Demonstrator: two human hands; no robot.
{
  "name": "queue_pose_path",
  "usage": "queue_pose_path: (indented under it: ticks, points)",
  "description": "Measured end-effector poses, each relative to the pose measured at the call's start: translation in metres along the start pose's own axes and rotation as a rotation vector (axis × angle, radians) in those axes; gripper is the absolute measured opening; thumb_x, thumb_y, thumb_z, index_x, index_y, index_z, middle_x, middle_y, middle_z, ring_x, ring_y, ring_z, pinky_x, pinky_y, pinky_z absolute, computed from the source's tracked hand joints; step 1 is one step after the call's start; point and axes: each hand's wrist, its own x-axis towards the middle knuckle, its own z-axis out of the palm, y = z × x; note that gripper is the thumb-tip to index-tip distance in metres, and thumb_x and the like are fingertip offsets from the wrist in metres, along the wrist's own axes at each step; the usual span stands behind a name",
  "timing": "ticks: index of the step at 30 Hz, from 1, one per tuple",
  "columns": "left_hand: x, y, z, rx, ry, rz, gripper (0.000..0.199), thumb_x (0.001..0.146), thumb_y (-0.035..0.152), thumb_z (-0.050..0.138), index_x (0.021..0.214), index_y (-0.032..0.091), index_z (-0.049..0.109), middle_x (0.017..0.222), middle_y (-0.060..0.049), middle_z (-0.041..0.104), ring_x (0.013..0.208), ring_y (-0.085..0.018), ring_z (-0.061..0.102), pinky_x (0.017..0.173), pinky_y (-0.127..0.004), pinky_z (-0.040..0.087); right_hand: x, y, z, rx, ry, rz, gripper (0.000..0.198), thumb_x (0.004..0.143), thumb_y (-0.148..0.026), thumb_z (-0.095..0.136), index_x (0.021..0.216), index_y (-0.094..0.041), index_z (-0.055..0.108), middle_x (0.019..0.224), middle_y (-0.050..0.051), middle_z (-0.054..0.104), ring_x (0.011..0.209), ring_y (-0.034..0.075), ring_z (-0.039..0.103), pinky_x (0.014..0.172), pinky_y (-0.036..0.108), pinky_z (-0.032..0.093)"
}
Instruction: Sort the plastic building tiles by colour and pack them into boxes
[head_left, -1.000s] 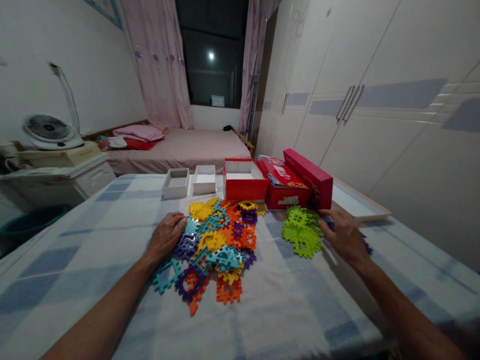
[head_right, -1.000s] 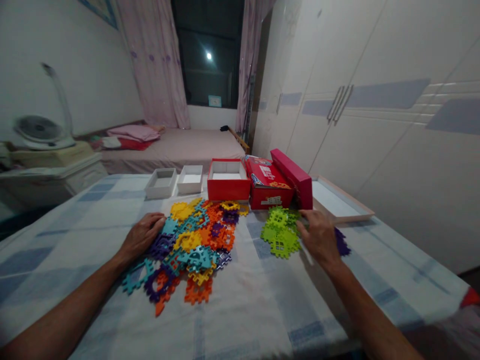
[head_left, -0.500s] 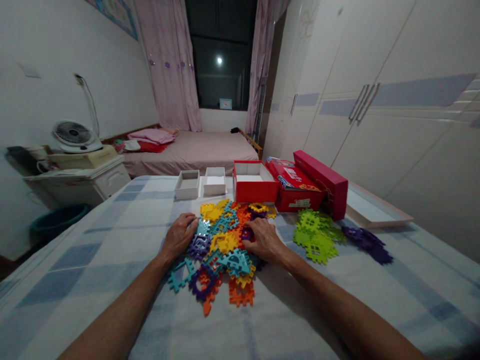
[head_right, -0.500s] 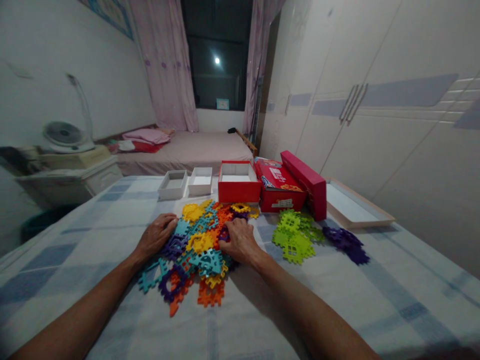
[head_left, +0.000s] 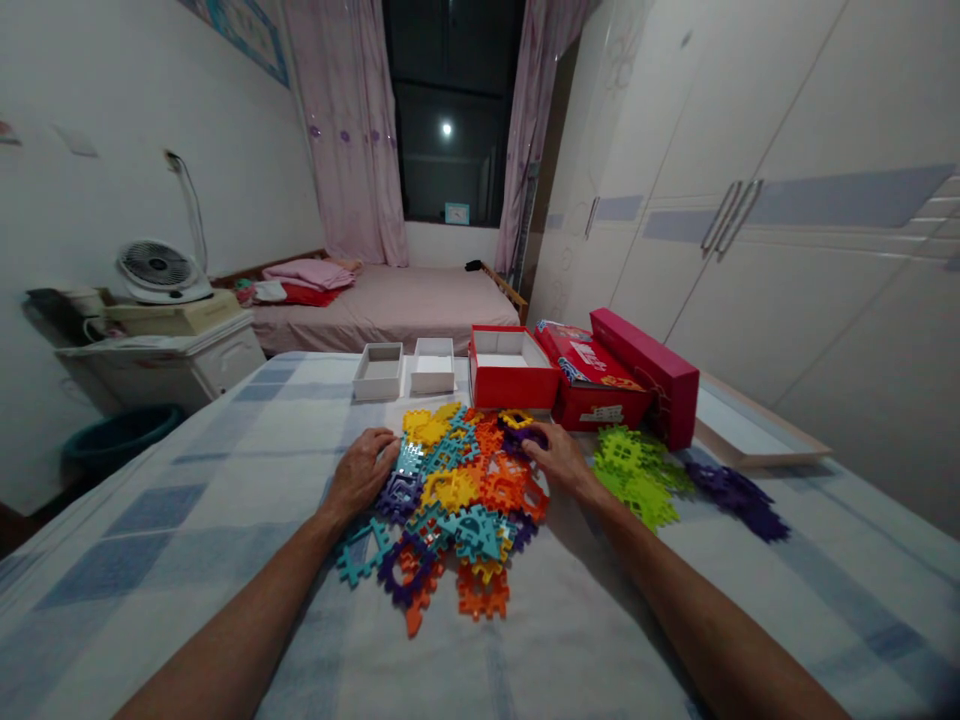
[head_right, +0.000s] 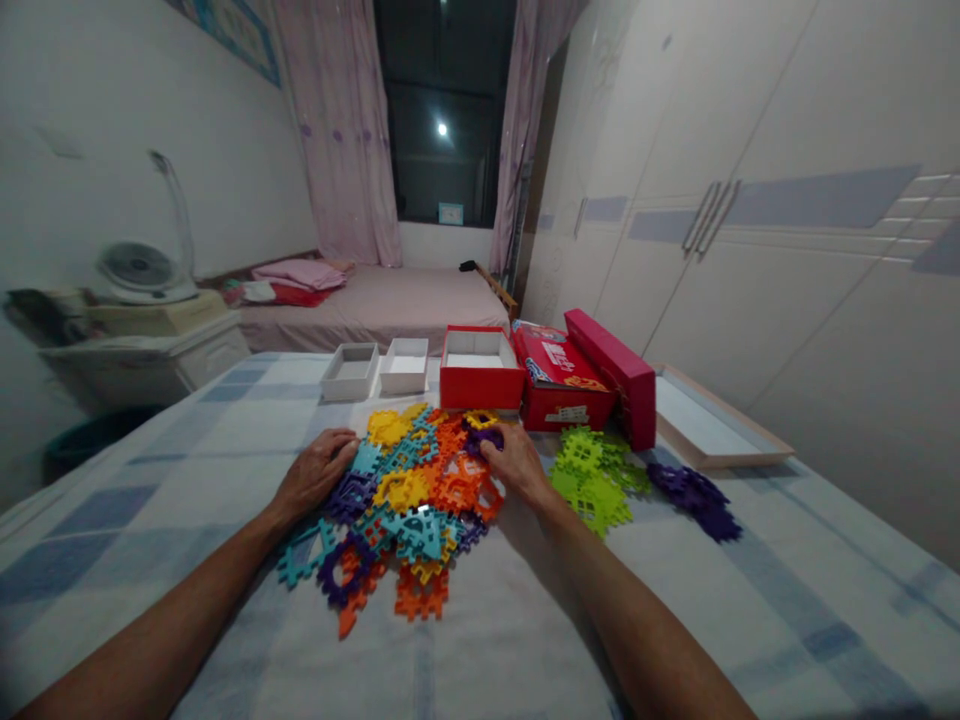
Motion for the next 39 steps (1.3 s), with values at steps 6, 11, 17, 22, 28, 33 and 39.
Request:
queue_pose_path:
  ticks: [6,11,17,22,28,33,39]
  points:
    - [0.0,0.0,0.0,0.007,-0.003,0.008,0.043,0.084,0.046,0.033,0.087,0.018,0.066,0.103,-0.009,0.064,0.1,-0.022,0.06,0.098,-0.037,0.044,-0.005,-0.015,0.013,-0.284,-0.006,0.032,0.062,0.078,-0.05,0.058,0.127,-0.013,0.047,0.12,0.018,0.054,0.109,0.028,0.053,0.087,0.036,0.043]
    - [0.0,-0.001,0.0,0.009,-0.003,0.021,0.042,0.085,0.044,0.034,0.088,0.017,0.066,0.103,-0.01,0.064,0.099,-0.021,0.06,0.096,-0.037,0.045,-0.004,-0.019,0.021,-0.434,0.064,0.005,0.056,0.083,-0.043,0.056,0.128,-0.013,0.044,0.114,0.017,0.056,0.104,0.027,0.055,0.082,0.035,0.043]
    - [0.0,-0.002,0.002,0.01,0.01,0.029,0.04,0.085,0.042,0.035,0.088,0.017,0.066,0.102,-0.01,0.065,0.098,-0.021,0.06,0.096,-0.038,0.045,-0.007,-0.023,0.019,-0.522,0.034,-0.022,0.029,0.091,-0.032,0.041,0.114,-0.016,0.049,0.1,0.011,0.062,0.094,0.022,0.059,0.077,0.03,0.042]
    - [0.0,-0.003,0.002,0.009,0.01,0.033,0.04,0.085,0.041,0.036,0.088,0.015,0.066,0.102,-0.011,0.065,0.099,-0.022,0.06,0.097,-0.039,0.044,-0.007,-0.021,0.021,-0.587,0.011,-0.087,0.027,0.091,-0.03,0.043,0.114,-0.017,0.051,0.109,0.012,0.059,0.1,0.022,0.056,0.079,0.029,0.042]
    - [-0.001,-0.003,0.002,0.021,0.01,0.031,0.042,0.085,0.042,0.034,0.089,0.014,0.066,0.103,-0.011,0.064,0.098,-0.022,0.06,0.096,-0.04,0.045,-0.004,-0.017,0.015,-0.538,-0.016,-0.131,0.024,0.087,-0.017,0.043,0.106,-0.016,0.057,0.106,0.011,0.061,0.095,0.021,0.059,0.077,0.028,0.044]
    - [0.0,-0.003,0.002,0.026,0.003,0.029,0.043,0.085,0.043,0.034,0.088,0.015,0.066,0.103,-0.011,0.064,0.099,-0.022,0.061,0.097,-0.038,0.045,-0.008,-0.016,-0.007,-0.06,0.002,-0.067,0.029,0.081,-0.02,0.047,0.107,-0.017,0.061,0.096,0.007,0.066,0.087,0.017,0.061,0.078,0.027,0.046]
    - [0.0,-0.003,0.001,0.031,-0.013,0.022,0.046,0.084,0.046,0.033,0.09,0.014,0.066,0.104,-0.012,0.064,0.1,-0.023,0.06,0.097,-0.039,0.045,-0.032,-0.003,-0.044,0.467,-0.1,0.118,0.031,0.078,-0.033,0.048,0.1,-0.015,0.059,0.071,0.001,0.061,0.061,0.014,0.06,0.051,0.023,0.047]
